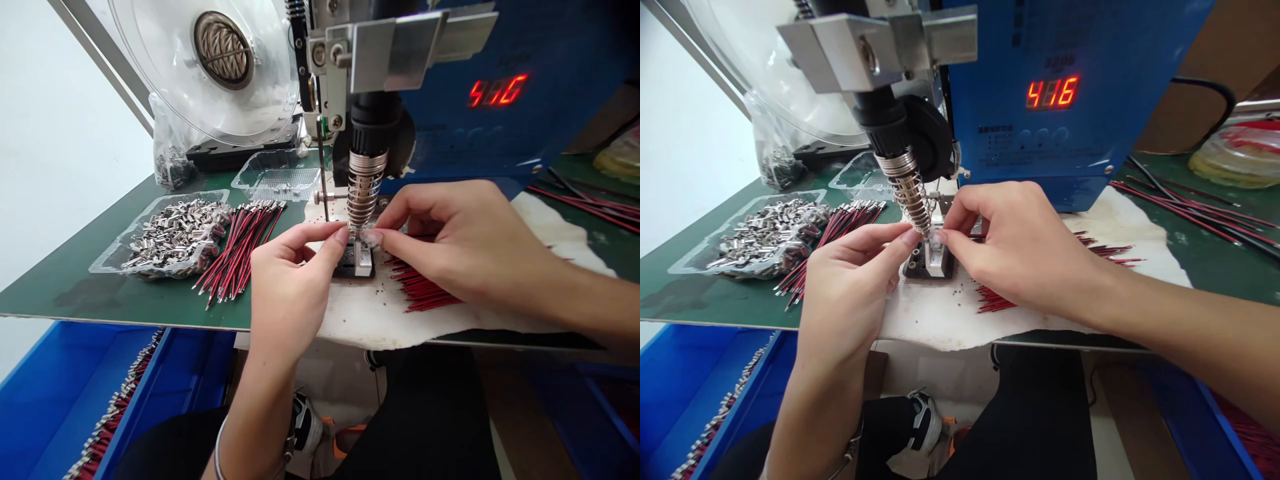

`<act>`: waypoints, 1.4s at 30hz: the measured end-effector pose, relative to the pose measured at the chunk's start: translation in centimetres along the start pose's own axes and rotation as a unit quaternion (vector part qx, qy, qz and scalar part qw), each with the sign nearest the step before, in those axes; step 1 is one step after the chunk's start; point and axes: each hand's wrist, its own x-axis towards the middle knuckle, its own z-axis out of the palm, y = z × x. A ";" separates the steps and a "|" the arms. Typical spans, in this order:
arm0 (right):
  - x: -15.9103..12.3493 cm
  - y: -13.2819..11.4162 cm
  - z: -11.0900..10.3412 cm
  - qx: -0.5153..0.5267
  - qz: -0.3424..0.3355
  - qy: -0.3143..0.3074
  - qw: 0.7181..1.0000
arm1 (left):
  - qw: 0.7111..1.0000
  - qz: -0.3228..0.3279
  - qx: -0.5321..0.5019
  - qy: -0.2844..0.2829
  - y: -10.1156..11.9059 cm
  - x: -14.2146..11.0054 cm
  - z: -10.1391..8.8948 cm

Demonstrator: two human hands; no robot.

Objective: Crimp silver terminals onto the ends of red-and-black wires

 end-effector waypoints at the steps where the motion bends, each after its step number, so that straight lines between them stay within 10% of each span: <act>1: 0.0 0.0 0.0 0.000 -0.001 0.002 1.000 | 1.000 0.003 -0.001 -0.005 -0.1 0.0 0.0; 42: 0.0 -0.1 -0.3 -0.043 -0.032 -0.001 0.999 | 0.999 -0.047 -0.018 -0.001 1.3 -0.3 0.5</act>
